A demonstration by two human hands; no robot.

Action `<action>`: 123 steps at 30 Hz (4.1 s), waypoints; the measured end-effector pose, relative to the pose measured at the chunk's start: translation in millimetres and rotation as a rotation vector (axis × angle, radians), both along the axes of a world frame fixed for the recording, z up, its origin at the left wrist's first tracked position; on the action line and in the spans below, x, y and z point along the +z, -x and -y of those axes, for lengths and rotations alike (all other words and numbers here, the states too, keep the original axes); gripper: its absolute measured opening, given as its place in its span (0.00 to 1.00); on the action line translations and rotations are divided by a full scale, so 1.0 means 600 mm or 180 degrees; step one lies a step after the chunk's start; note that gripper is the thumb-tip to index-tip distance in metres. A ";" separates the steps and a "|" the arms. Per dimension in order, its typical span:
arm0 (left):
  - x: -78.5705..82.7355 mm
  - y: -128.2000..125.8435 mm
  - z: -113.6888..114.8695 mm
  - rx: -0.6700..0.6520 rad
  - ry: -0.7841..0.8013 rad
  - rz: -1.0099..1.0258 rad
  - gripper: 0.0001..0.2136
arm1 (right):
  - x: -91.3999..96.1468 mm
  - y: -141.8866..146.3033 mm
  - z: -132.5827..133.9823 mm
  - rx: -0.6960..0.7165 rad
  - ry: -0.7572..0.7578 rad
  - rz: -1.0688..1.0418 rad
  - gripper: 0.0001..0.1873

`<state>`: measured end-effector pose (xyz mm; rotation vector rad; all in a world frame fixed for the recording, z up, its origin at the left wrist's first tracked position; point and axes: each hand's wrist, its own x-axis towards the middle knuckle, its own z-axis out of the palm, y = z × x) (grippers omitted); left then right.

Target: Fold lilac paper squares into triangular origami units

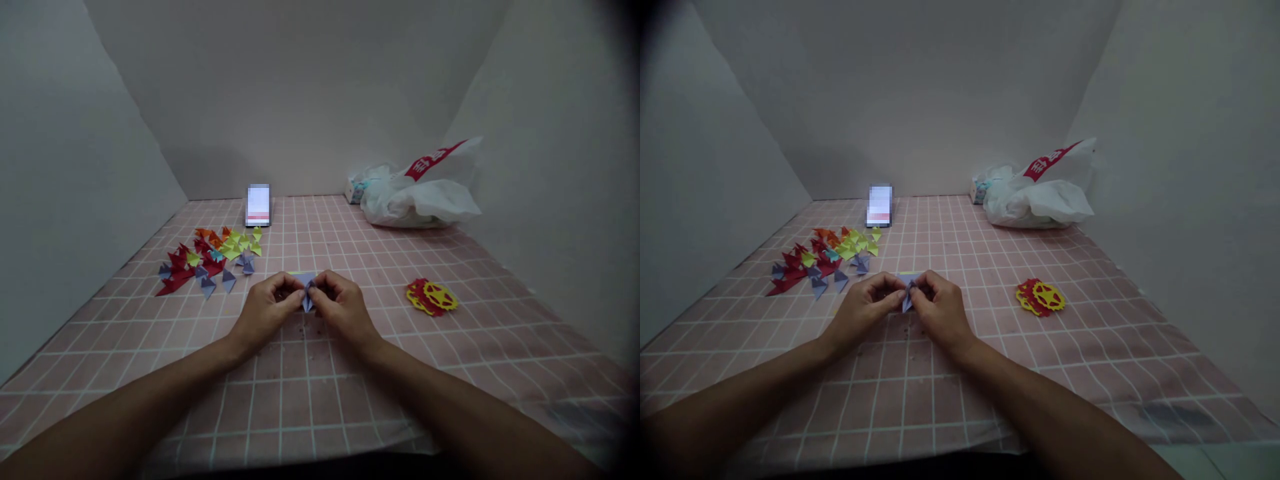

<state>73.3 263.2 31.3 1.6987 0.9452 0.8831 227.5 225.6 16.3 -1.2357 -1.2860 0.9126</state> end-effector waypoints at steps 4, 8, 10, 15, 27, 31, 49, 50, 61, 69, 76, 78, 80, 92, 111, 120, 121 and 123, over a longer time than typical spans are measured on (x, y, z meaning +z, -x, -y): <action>0.003 -0.001 0.006 0.0037 -0.0300 -0.0273 0.05 | -0.001 0.002 0.002 -0.0086 -0.0021 0.0094 0.05; 0.002 -0.001 0.006 0.0068 -0.0450 -0.0540 0.04 | -0.001 0.003 0.003 -0.0084 -0.0037 0.0299 0.05; 0.002 0.000 0.005 0.0128 -0.0588 -0.0699 0.05 | -0.002 0.004 0.002 -0.0075 -0.0069 0.0388 0.04; 0.007 0.002 0.008 0.0262 -0.0890 -0.1006 0.08 | -0.004 0.005 0.002 -0.0053 -0.0071 0.0336 0.06; 0.011 0.005 0.003 0.0217 -0.1183 -0.0858 0.04 | -0.004 -0.001 -0.001 0.0153 -0.0149 -0.0006 0.06; 0.010 0.004 0.002 0.0222 -0.1059 -0.0670 0.04 | -0.002 -0.001 -0.001 0.0337 -0.0080 -0.0119 0.07; 0.004 0.003 0.002 0.0084 -0.0114 0.0136 0.06 | -0.005 0.003 0.000 0.0697 0.0184 -0.0660 0.13; 0.003 0.003 0.002 0.0099 -0.0122 0.0142 0.06 | -0.005 0.003 -0.001 0.0714 0.0212 -0.0700 0.13; 0.007 0.000 0.001 -0.0070 0.0225 0.0339 0.05 | -0.003 0.004 -0.001 0.0916 0.0274 -0.0927 0.15; 0.009 0.001 -0.002 -0.0119 -0.0014 0.0366 0.05 | 0.001 0.001 -0.003 0.0888 0.0250 -0.0752 0.17; 0.008 0.003 0.000 0.0190 -0.0199 0.0205 0.08 | -0.002 0.002 -0.004 0.0905 0.0248 -0.0882 0.15; 0.007 0.005 0.000 0.0180 -0.0322 0.0102 0.07 | -0.003 0.003 -0.004 0.0855 0.0282 -0.0884 0.14; 0.005 0.006 -0.001 0.0169 -0.0502 -0.0038 0.06 | -0.003 0.003 -0.004 0.0803 0.0295 -0.0844 0.13; 0.007 0.008 0.001 0.0164 -0.0648 -0.0151 0.04 | 0.004 -0.001 -0.003 0.0540 0.0144 -0.0376 0.10; 0.005 0.008 0.003 -0.0087 -0.0297 0.0096 0.05 | 0.007 -0.001 0.000 0.0503 0.0065 -0.0181 0.10; 0.006 0.007 0.004 -0.0130 -0.0086 0.0222 0.05 | 0.008 0.000 0.002 0.0488 0.0095 -0.0195 0.09; 0.005 0.007 0.003 -0.0102 -0.0097 0.0207 0.05 | 0.008 0.000 0.002 0.0503 0.0094 -0.0203 0.09; 0.003 0.007 0.002 -0.0053 -0.0140 0.0148 0.05 | 0.009 0.000 0.001 0.0540 0.0090 -0.0212 0.09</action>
